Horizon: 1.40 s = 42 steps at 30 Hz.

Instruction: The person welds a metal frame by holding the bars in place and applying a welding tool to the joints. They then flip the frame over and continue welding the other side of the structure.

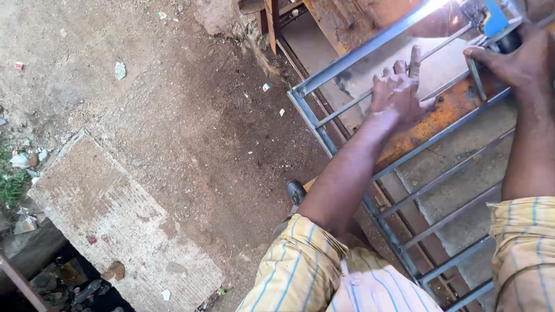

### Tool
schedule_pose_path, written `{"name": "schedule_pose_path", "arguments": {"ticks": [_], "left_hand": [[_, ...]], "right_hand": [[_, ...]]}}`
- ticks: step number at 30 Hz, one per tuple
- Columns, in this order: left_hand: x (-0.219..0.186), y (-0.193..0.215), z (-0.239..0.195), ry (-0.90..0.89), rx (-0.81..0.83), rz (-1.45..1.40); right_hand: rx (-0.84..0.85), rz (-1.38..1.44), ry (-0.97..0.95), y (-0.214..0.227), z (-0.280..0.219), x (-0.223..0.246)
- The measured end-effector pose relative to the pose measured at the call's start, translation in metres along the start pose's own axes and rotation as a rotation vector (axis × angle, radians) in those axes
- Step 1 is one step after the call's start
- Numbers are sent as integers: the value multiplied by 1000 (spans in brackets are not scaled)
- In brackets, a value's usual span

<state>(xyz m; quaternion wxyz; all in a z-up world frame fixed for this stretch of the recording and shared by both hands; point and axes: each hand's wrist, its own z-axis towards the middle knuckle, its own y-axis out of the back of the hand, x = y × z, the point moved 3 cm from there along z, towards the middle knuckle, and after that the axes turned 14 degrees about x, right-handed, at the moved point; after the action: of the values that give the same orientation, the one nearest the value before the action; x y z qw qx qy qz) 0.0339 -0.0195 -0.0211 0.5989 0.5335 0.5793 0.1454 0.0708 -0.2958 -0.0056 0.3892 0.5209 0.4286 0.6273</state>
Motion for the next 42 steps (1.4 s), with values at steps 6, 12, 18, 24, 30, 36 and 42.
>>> {"name": "schedule_pose_path", "arguments": {"ticks": [6,12,18,24,30,36,42], "left_hand": [[3,-13,12,-26,-105,33],[9,-12,15,0,-36,112],[11,-5,15,94,136,264],[16,-8,18,112,101,378],[13,-18,6,173,95,344],[25,-28,11,150,106,459],[15,-32,-2,99,62,553]], "right_hand": [[-193,813,10,24,-69,12],[-368,1259,230,88,-218,4],[-417,1758,270,135,-469,-24],[-835,2053,275,121,-720,72],[-1356,1950,186,72,-888,197],[-1581,1762,-66,-16,-950,331],[-1835,1458,-877,-71,-925,387]]}}
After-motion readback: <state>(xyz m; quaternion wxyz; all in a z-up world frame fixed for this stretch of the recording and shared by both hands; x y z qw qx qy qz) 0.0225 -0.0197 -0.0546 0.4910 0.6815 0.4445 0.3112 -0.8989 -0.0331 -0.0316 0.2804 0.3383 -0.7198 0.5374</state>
